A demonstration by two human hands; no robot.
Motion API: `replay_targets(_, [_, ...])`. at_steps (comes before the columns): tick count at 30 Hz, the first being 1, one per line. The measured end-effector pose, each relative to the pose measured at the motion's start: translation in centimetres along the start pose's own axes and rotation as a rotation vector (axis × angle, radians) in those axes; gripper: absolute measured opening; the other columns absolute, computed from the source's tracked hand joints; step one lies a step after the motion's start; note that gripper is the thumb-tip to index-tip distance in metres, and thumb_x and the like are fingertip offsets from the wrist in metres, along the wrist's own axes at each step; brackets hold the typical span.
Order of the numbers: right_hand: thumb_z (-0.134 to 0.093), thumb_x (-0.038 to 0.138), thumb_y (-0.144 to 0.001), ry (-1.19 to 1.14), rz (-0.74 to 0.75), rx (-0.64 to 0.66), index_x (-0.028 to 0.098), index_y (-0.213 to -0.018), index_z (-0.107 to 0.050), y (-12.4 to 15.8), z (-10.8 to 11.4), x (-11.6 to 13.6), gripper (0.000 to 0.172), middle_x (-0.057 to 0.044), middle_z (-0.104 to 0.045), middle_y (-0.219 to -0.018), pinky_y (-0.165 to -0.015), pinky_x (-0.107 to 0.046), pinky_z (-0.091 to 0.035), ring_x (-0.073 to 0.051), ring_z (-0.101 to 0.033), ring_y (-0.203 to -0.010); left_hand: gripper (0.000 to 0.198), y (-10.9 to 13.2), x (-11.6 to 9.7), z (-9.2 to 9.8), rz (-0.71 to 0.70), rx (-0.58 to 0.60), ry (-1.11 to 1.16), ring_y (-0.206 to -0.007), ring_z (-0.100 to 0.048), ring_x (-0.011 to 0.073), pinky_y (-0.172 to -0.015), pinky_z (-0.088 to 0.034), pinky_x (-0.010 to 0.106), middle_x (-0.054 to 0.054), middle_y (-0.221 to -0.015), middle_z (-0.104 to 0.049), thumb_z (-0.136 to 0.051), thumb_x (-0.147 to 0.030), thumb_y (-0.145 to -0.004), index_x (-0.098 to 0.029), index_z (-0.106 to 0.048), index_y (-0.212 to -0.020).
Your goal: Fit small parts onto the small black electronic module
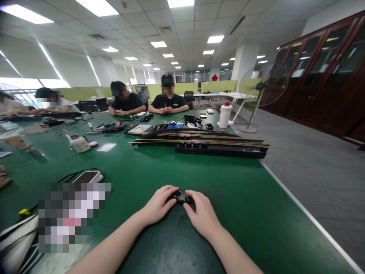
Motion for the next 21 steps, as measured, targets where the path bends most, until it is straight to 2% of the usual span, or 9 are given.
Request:
replay_targets(12, [-0.057,0.028,-0.076,0.02,0.013,-0.014,0.024,-0.105,-0.063,0.01,-0.01,-0.03,0.03,-0.007,-0.067,-0.107,-0.092,-0.041,-0.043,-0.025,-0.059,-0.102,0.035,-0.05,0.03,-0.01,0.004,0.008,-0.01,-0.111,-0.049,0.0219,-0.097,-0.039,0.039,0.008,-0.119,-0.055,-0.045,-0.021,-0.089,-0.02,-0.05,-0.123])
replay_targets(21, [-0.052,0.028,-0.081,0.128,0.006,0.058,0.02,-0.111,-0.059,-0.08,-0.36,-0.15,0.033,-0.009,-0.064,-0.113,-0.096,-0.04,-0.042,-0.023,-0.057,-0.107,0.034,-0.09,0.37,-0.18,-0.003,-0.002,0.001,-0.11,-0.049,0.0215,-0.097,-0.04,0.039,0.007,-0.119,-0.055,-0.044,-0.02,-0.089,-0.021,-0.05,-0.123])
Point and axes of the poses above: each hand's wrist, its own y-axis away from the middle knuckle, its own z-axis out of the back of the hand, x = y × z, the point moved 5 cm from there along -y, towards the middle knuckle
